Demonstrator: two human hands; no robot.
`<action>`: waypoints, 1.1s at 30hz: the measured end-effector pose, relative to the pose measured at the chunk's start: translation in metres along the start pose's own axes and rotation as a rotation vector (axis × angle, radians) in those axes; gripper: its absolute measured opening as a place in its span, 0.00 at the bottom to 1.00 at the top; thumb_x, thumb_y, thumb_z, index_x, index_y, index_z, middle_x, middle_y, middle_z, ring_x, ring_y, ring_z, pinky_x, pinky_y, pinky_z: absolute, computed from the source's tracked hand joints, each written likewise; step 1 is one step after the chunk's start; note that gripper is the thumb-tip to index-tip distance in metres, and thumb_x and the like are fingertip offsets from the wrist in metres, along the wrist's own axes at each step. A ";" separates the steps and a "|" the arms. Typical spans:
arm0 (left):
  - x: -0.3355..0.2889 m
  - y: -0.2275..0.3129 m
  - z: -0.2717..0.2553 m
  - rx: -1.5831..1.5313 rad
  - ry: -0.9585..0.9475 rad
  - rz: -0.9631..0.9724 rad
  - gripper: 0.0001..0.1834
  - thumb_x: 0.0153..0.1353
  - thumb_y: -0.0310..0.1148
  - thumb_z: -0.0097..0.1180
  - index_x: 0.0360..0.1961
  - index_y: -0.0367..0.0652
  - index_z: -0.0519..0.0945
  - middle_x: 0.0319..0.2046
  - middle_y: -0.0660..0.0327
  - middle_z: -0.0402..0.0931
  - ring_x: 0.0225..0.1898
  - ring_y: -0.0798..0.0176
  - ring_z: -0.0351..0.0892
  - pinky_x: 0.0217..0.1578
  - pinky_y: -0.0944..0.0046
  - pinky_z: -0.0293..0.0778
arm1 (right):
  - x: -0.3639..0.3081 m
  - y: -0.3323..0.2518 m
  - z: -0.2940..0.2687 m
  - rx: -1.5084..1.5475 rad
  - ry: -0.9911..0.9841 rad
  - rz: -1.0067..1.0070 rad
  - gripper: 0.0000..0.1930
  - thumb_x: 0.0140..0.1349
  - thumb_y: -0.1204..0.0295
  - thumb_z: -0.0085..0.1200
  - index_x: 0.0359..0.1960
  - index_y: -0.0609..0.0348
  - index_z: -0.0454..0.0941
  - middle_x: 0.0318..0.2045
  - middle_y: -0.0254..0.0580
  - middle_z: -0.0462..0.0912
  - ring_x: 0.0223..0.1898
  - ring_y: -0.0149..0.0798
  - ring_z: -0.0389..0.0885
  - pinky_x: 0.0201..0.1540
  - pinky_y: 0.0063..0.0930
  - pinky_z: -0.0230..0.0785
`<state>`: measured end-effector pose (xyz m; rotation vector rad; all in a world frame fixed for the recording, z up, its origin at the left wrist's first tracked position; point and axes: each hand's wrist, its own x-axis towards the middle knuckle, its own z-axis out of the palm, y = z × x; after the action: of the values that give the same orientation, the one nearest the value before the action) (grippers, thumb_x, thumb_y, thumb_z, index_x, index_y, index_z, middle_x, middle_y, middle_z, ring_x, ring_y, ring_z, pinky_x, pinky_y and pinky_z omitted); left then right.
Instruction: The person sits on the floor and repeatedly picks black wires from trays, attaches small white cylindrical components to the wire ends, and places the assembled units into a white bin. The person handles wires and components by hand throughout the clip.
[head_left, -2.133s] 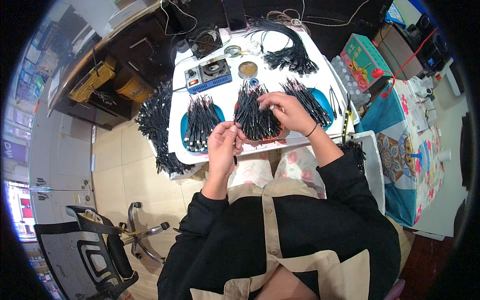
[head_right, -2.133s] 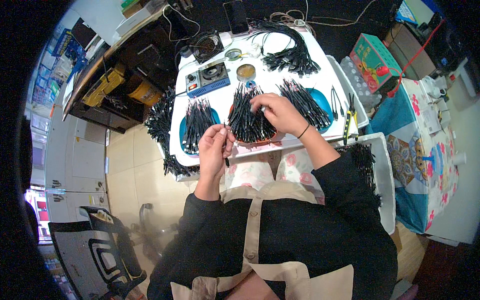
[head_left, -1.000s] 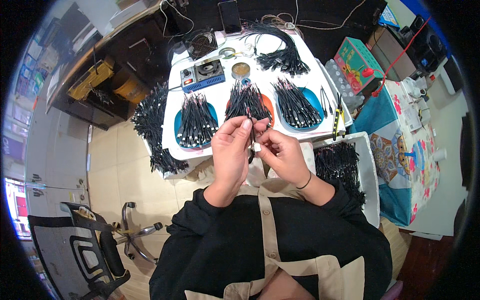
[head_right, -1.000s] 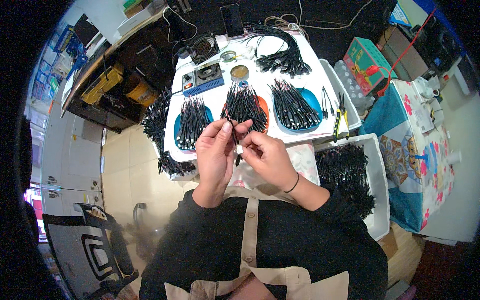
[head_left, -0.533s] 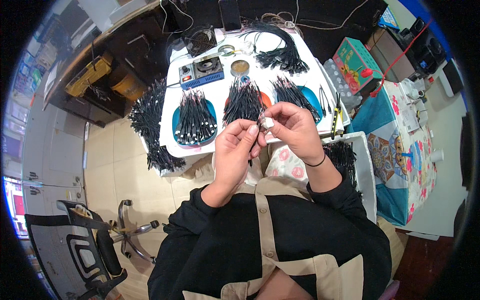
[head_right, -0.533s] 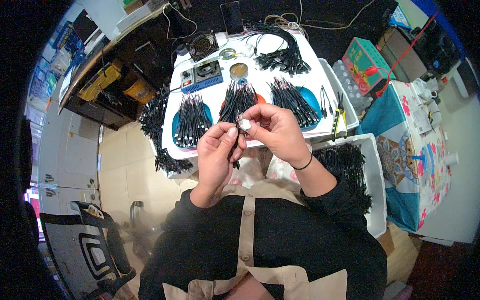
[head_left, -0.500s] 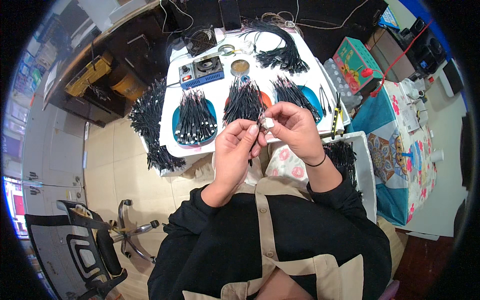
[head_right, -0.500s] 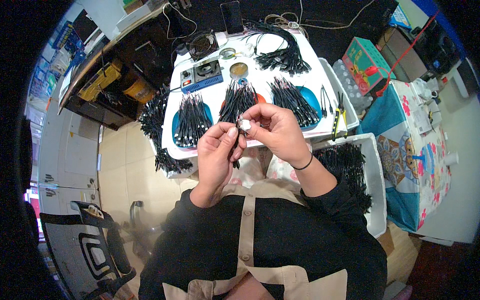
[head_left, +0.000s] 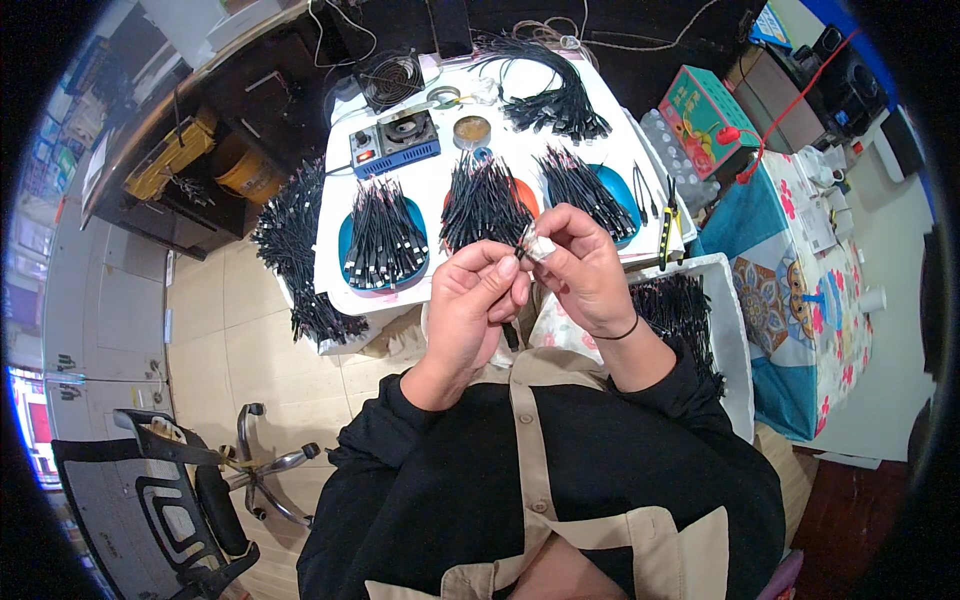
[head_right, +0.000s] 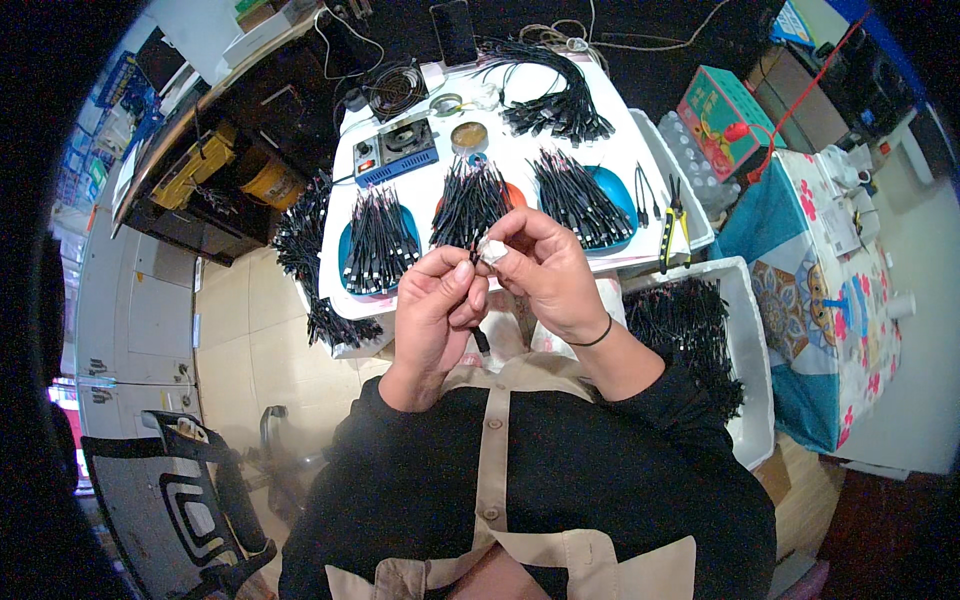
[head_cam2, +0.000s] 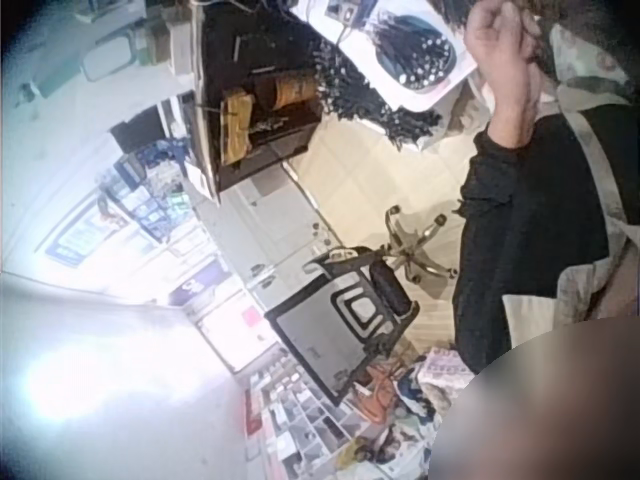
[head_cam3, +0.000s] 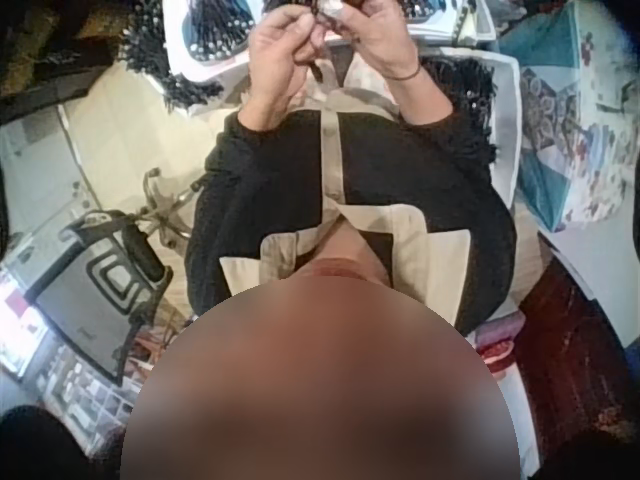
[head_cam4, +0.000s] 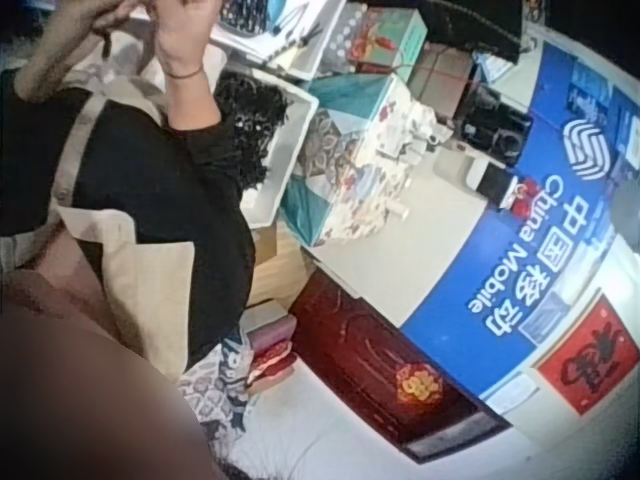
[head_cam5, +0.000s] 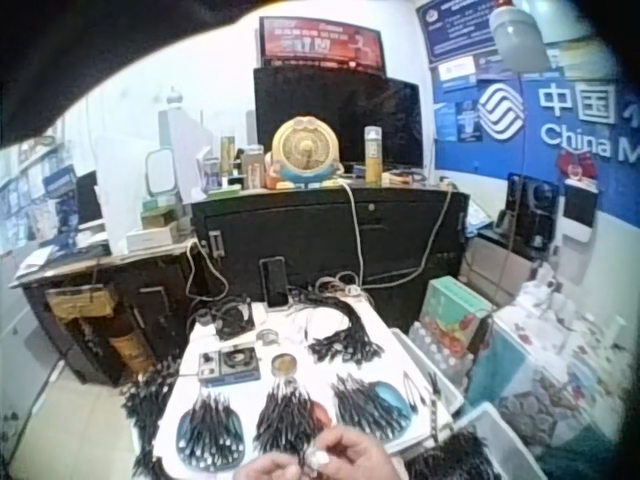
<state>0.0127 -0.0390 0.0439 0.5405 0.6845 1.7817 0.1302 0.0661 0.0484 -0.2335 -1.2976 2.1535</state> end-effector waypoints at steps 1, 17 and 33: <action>0.000 0.001 0.000 -0.033 -0.007 -0.027 0.06 0.65 0.27 0.50 0.36 0.34 0.77 0.20 0.61 0.74 0.14 0.78 0.55 0.16 0.76 0.50 | -0.001 0.002 0.000 0.001 -0.002 -0.019 0.06 0.63 0.76 0.53 0.39 0.59 0.71 0.32 0.32 0.76 0.32 0.20 0.74 0.29 0.11 0.61; -0.003 0.004 -0.009 -0.238 -0.127 -0.206 0.07 0.63 0.28 0.50 0.33 0.33 0.77 0.16 0.63 0.68 0.13 0.78 0.54 0.16 0.76 0.51 | -0.003 -0.002 0.001 -0.130 -0.029 -0.041 0.11 0.60 0.75 0.57 0.42 0.61 0.70 0.37 0.34 0.75 0.38 0.25 0.75 0.42 0.17 0.69; -0.003 -0.001 -0.014 -0.071 -0.161 -0.021 0.08 0.61 0.21 0.55 0.41 0.31 0.80 0.28 0.50 0.80 0.21 0.71 0.72 0.21 0.77 0.65 | -0.014 -0.009 0.009 0.010 -0.025 0.061 0.08 0.64 0.73 0.53 0.40 0.64 0.71 0.35 0.38 0.74 0.35 0.29 0.75 0.39 0.22 0.71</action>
<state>0.0047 -0.0445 0.0329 0.6182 0.5121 1.7155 0.1406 0.0540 0.0584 -0.2455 -1.3087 2.2206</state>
